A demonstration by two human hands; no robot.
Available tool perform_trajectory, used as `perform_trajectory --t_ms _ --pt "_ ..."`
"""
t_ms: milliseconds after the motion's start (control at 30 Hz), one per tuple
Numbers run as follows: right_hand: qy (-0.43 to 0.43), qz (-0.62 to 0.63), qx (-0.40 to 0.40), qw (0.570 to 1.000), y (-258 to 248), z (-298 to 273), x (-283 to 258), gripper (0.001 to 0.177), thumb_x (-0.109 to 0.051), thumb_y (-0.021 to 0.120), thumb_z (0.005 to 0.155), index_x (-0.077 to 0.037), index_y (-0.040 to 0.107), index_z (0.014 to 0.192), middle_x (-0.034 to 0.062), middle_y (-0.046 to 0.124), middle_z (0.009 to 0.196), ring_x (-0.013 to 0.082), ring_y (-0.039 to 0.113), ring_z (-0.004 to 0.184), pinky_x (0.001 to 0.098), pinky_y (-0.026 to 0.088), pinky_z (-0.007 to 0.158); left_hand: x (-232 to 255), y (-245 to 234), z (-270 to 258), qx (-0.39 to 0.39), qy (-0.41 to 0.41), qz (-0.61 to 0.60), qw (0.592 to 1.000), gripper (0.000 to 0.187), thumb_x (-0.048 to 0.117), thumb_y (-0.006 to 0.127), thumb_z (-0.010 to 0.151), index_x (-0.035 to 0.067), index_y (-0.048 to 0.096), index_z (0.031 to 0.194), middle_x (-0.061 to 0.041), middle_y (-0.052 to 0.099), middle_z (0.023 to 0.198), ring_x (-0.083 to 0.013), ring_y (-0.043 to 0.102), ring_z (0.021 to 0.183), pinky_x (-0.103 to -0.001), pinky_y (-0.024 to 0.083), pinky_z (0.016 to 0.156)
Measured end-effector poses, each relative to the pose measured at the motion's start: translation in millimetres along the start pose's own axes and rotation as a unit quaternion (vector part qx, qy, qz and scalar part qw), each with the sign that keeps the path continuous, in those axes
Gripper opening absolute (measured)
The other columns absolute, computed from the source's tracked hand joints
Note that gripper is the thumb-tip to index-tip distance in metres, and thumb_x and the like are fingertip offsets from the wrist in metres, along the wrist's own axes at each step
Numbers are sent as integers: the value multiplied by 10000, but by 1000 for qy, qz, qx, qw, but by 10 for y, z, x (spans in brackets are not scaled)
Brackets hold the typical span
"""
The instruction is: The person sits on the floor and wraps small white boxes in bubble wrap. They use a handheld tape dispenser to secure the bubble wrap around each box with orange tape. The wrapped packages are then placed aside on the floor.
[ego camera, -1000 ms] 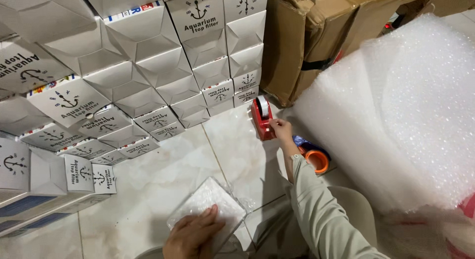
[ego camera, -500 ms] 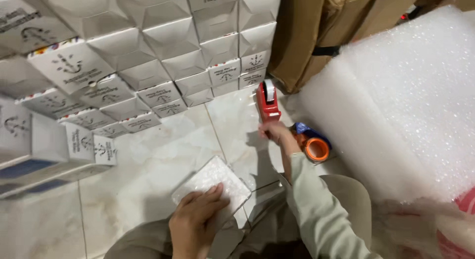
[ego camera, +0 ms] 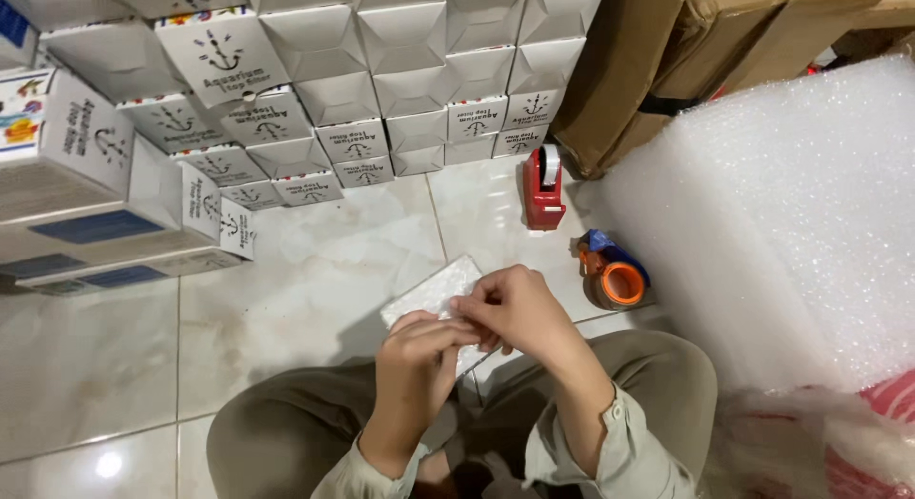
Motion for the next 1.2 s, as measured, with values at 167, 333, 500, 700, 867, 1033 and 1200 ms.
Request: perform_trajectory --t_ms 167,333,500,700,867,1033,1200 --pt "-50 -346 42 936 16 85 105 430 -370 701 816 -108 535 519 26 586 511 186 532 545 321 390 550 -65 68 -71 43 -13 -59 997 231 -98 590 655 116 673 631 34 706 697 -129 682 674 -305 511 766" --pt "-84 -479 81 870 -43 49 351 485 -579 610 814 -190 460 567 -28 606 613 255 588 664 397 367 505 -14 24 -122 10 -146 -107 983 205 -38 644 719 111 503 704 54 660 690 -145 572 764 -276 484 689" --pt "-150 -378 99 908 -89 -37 527 457 -519 706 722 -177 460 547 -21 516 440 218 557 519 326 395 502 -66 59 -229 40 -114 -118 986 214 -71 657 669 104 551 732 -1 648 679 -234 620 767 -369 480 807" --pt "-212 -252 136 934 -98 -78 624 449 -427 842 596 -148 508 706 61 511 506 265 571 557 341 444 548 -119 73 -259 115 -101 -120 981 387 152 830 640 60 563 905 -88 611 861 -319 574 958 -470 388 996" --pt "-257 -121 -22 959 -196 -106 650 1066 -232 892 549 -15 241 1364 287 332 1342 469 331 1281 510 292 1059 29 258 -535 319 -442 -331 770 611 498 271 967 109 213 1434 -140 31 1501 -337 31 1403 -451 20 1156" --pt "-309 -25 -285 907 -272 -53 1133 1186 -770 684 578 -47 211 1391 306 339 1370 433 306 1275 573 204 1047 69 352 -558 249 -502 -401 725 647 545 293 922 234 96 1454 -90 -8 1532 -315 15 1418 -465 40 1158" --pt "-311 122 -224 915 -390 386 1588 763 -520 570 670 -29 399 1228 127 478 1078 244 470 1012 379 330 913 -371 628 -1006 212 -437 -341 805 681 493 313 918 232 23 1476 -88 -14 1552 -281 4 1422 -460 35 1138"
Point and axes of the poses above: each hand's wrist, its own z-axis towards the middle knuckle, its own y-axis out of the palm, x = y × z, the point moved 1 cm from there along z, towards the middle knuckle
